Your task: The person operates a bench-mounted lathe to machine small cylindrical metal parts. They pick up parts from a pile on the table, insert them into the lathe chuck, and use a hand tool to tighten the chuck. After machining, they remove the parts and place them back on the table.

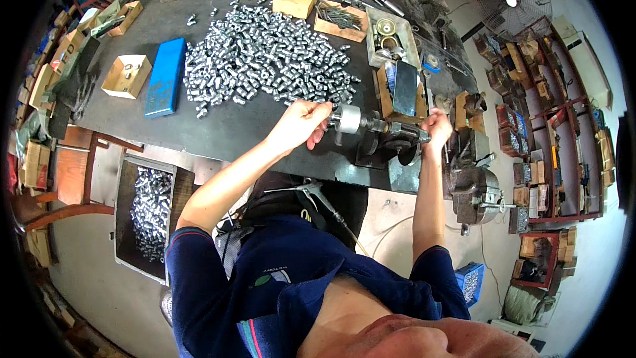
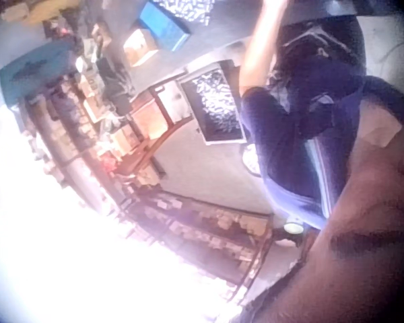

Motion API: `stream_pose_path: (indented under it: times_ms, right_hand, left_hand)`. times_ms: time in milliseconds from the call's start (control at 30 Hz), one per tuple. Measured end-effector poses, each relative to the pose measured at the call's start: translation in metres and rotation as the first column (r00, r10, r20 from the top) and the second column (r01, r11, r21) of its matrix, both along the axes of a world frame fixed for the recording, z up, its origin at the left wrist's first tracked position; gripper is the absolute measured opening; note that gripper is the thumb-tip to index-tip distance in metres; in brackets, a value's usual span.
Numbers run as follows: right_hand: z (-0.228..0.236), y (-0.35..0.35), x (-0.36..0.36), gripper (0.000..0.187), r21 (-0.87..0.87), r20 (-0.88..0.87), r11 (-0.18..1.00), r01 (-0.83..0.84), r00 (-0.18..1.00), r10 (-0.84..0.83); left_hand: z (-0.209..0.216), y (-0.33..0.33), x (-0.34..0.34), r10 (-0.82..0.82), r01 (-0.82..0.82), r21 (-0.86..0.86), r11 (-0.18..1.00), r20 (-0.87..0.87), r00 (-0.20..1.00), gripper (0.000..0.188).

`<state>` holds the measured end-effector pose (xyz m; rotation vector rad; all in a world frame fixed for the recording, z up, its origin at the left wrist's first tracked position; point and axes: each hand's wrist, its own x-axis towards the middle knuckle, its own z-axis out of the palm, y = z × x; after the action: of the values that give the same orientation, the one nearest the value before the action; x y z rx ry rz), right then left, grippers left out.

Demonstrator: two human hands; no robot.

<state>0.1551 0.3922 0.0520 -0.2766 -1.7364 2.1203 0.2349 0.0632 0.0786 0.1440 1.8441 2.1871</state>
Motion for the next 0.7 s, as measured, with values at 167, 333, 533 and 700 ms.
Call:
stream_pose_path:
  times_ms: [167, 333, 533, 700]
  right_hand:
    - [0.017, 0.007, 0.05, 0.015, -0.336, -0.404, 0.931, -0.143, 0.915, -0.005]
    - [-0.003, 0.007, 0.133, 0.015, -0.289, -0.47, 0.93, -0.226, 0.88, 0.068]
    - [-0.095, 0.0, 0.212, 0.043, 0.374, -0.088, 0.927, 0.029, 0.996, 0.004]
    - [-0.137, -0.086, 0.225, 0.046, 0.558, 0.415, 0.652, -0.513, 0.853, 0.317]
  left_hand:
    - [-0.004, -0.013, 0.005, -0.072, 0.078, 0.071, 0.994, -0.085, 0.994, 0.032]
    - [-0.008, -0.023, 0.03, -0.099, 0.101, 0.107, 0.989, -0.023, 0.995, 0.016]
    - [-0.017, -0.026, 0.047, -0.139, 0.136, 0.129, 0.982, 0.014, 0.99, 0.016]
    - [-0.026, -0.024, 0.05, -0.083, 0.092, 0.111, 0.99, -0.084, 0.993, 0.02]
